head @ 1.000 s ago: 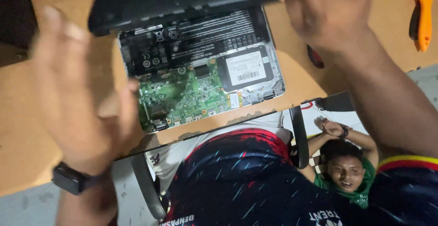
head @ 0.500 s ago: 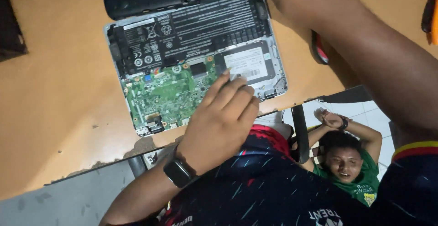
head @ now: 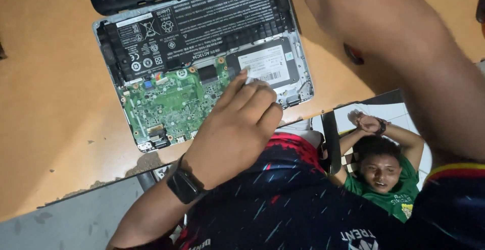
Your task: Disassembling a laptop to inspect and repair internal components including the motherboard and battery connectors.
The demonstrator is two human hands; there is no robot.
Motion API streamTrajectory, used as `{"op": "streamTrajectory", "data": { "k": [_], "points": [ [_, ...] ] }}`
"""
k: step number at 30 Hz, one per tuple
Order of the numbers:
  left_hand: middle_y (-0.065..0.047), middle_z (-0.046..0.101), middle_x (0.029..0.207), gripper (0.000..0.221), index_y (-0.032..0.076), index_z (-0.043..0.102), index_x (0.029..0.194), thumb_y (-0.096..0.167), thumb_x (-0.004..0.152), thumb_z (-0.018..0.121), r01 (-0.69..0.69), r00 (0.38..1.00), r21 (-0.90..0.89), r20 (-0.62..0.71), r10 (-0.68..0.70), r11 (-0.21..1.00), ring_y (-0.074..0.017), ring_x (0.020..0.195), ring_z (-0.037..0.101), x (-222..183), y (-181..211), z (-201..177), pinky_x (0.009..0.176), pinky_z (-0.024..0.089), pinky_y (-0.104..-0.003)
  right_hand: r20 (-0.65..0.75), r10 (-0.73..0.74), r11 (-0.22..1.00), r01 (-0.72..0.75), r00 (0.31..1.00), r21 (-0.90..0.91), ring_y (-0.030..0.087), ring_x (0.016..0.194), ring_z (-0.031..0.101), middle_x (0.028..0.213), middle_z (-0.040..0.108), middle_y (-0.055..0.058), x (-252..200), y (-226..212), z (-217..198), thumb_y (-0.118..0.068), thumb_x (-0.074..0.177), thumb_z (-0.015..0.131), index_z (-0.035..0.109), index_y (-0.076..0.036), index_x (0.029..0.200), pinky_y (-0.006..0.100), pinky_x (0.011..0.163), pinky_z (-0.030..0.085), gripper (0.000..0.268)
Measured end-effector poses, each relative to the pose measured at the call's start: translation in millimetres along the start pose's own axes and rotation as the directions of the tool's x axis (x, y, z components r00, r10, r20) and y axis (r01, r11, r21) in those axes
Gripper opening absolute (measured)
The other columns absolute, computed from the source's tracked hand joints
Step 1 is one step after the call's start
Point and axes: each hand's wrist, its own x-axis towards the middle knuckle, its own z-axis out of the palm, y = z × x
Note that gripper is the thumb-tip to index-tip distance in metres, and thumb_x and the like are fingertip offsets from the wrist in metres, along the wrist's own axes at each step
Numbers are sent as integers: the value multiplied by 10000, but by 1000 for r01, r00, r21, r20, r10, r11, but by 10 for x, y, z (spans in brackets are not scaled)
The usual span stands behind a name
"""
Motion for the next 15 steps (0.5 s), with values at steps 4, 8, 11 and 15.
{"op": "streamTrajectory", "data": {
  "k": [4,8,11,15],
  "points": [
    [-153,589,1044,78,5,611,934,-52,967,571,36,999,-26,-36,-37,999,-331,1009,600,0,-14,40,1169,445,-578,-76,400,663,-231,913,712,342,962,614,1134,634,154,-300,21,-691,-92,1271,729,672,-6,1319,408,835,454,114],
    [-160,598,1049,128,11,606,966,-66,969,504,64,996,8,-67,-63,998,-327,970,600,-5,-6,64,1151,471,-537,-44,604,233,-123,796,965,561,1130,725,1232,713,447,-473,-183,-1105,132,1135,677,651,278,1313,565,1005,595,232],
    [-144,587,1033,133,16,586,977,-30,1045,482,59,991,-30,-116,-62,998,-316,926,570,-8,-9,50,1137,465,-538,47,672,99,-152,739,983,525,1095,754,1160,716,416,-651,-480,-1081,88,1046,677,643,234,1237,540,975,649,243],
    [-147,602,1032,129,27,563,966,-54,1041,497,42,991,-71,-128,-51,997,-325,948,610,-9,-12,50,1128,481,-552,138,714,-21,-176,687,984,433,960,765,1086,716,385,-772,-781,-1143,96,1032,638,622,200,1207,429,795,662,204]
  ]
}}
